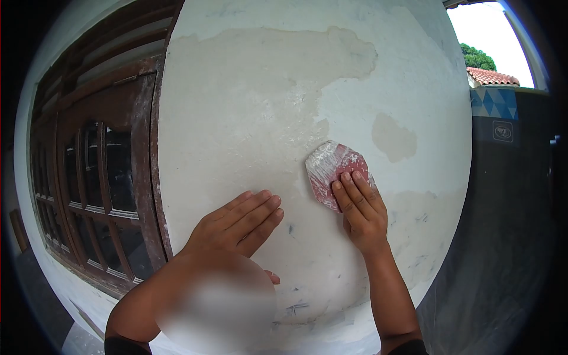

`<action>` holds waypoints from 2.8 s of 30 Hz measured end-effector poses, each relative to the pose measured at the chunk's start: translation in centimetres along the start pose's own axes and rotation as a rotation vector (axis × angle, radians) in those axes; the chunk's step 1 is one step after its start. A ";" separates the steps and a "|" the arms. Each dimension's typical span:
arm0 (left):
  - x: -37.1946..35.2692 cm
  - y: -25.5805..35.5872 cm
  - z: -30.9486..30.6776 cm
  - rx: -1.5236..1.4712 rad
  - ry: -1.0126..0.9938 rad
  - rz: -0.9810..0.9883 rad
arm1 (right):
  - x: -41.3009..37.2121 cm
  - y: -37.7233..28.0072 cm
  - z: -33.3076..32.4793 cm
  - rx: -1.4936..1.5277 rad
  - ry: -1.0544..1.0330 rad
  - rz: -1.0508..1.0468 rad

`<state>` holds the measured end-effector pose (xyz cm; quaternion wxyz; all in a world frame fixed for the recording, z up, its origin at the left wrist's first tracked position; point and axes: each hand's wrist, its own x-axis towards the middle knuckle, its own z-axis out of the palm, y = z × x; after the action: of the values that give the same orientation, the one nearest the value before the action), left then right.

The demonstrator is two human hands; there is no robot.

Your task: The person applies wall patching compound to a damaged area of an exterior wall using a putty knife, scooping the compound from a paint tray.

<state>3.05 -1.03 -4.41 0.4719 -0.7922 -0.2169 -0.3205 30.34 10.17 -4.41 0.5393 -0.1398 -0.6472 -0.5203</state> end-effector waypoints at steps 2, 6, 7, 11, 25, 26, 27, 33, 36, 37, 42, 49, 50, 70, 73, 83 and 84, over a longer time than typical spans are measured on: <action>0.2 0.0 0.1 -0.002 -0.005 0.002 | 1.8 0.2 0.2 -0.013 0.036 0.005; 0.3 0.2 -0.2 0.010 0.018 0.008 | 0.8 -0.4 1.0 0.029 -0.060 -0.025; 0.2 0.2 -0.4 0.011 0.018 0.009 | -0.2 -0.5 0.7 0.025 -0.059 -0.032; -0.3 0.1 -1.0 0.003 0.001 0.003 | -0.3 -0.5 0.2 0.005 -0.029 -0.015; -1.0 -0.1 -1.5 0.013 0.019 0.009 | 0.3 -0.3 1.3 -0.022 0.003 0.052; -1.1 -0.1 -1.7 0.009 0.019 0.014 | -0.2 -0.5 1.4 -0.022 -0.015 0.056; -1.2 0.0 -2.0 -0.001 0.005 0.014 | -0.9 -0.9 1.1 -0.028 -0.019 0.060; -1.2 -0.4 -1.1 -0.005 0.006 0.012 | 0.4 -1.3 0.7 -0.056 0.039 0.113; -1.3 -0.5 -1.0 -0.003 0.019 0.014 | -0.5 -1.8 0.6 -0.054 -0.036 0.098; -1.5 -0.5 -1.0 -0.006 0.021 0.006 | -1.4 -2.2 0.3 -0.051 -0.032 0.101; -1.8 -0.7 -0.1 -0.012 0.013 -0.005 | 0.3 -2.4 0.2 -0.068 0.027 0.148; -5.4 1.6 0.7 -0.027 0.053 -0.067 | -6.4 -7.6 -3.6 -0.021 -0.097 0.221; -6.8 2.7 0.5 -0.066 0.049 -0.111 | -8.5 -9.3 -5.3 -0.004 -0.123 0.288; -29.3 44.1 10.5 -1.489 -0.484 -1.667 | -35.8 -31.5 -31.6 0.947 0.251 2.599; -27.8 46.4 12.6 -1.330 -0.591 -1.534 | -34.0 -26.0 -31.9 0.854 0.298 2.668; -17.7 58.6 15.9 -1.498 -0.540 -1.982 | -42.2 -13.8 -42.2 0.882 0.118 2.755; -17.4 60.1 15.7 -1.501 -0.543 -2.038 | -43.9 -13.3 -43.5 0.863 0.094 2.752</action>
<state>34.49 -15.49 -58.85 -0.5997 -0.3798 -0.5756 -0.4059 61.23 -14.57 -53.77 0.6234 -0.4531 -0.0872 0.6312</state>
